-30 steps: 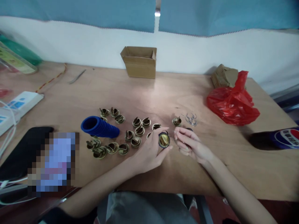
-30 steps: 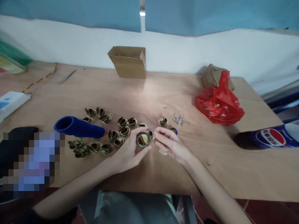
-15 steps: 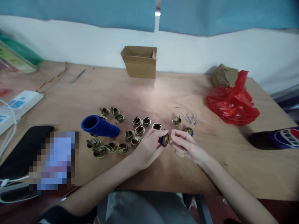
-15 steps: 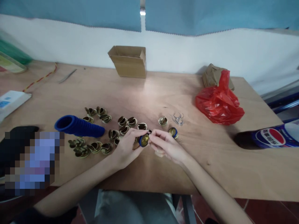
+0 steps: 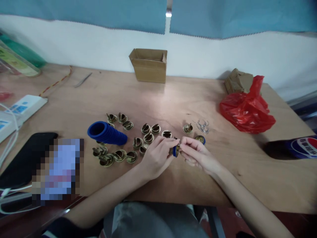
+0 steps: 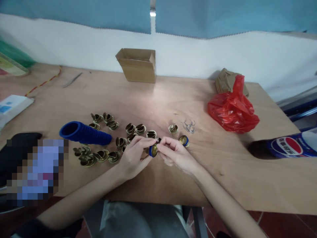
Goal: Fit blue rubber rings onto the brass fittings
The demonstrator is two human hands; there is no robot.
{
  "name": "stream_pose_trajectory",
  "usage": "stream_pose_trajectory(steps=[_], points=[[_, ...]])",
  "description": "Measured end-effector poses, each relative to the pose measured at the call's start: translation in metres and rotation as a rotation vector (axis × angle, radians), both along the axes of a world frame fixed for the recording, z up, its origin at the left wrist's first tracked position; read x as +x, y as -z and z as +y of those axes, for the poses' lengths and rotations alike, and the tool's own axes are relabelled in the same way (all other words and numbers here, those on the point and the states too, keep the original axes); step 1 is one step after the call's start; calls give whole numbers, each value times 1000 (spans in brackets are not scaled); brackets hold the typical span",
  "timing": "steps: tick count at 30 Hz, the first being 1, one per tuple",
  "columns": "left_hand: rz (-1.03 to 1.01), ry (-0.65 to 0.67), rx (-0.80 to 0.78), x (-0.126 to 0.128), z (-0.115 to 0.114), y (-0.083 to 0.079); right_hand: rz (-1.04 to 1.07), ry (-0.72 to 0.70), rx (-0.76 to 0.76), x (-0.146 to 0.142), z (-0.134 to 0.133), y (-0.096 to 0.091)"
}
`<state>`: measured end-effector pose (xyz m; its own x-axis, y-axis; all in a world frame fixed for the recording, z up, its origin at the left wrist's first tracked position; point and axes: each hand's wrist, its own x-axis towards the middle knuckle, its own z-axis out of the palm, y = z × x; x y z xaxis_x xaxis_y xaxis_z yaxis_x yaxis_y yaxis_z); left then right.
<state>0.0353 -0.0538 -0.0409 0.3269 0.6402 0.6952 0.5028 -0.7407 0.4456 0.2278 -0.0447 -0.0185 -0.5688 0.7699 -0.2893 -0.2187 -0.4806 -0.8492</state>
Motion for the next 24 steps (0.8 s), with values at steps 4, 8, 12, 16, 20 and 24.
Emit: stream_pose_trajectory(steps=[4,8,12,16,20,24], points=[[20,-22,25,0,0,-2,-9,13,-1,-1,0,-1],[35,-28,66,-2,0,-3,-7,21,-17,-3,-1,-2],[35,-29,126,-3,0,0,-1,28,-8,-4,-3,-3],[53,-34,139,-4,-3,2,-18,38,14,-6,-5,-4],[64,-51,170,-4,-3,2,-31,31,46,-7,-5,-4],[60,-38,124,-4,-2,2,-61,30,74,-6,-3,-4]])
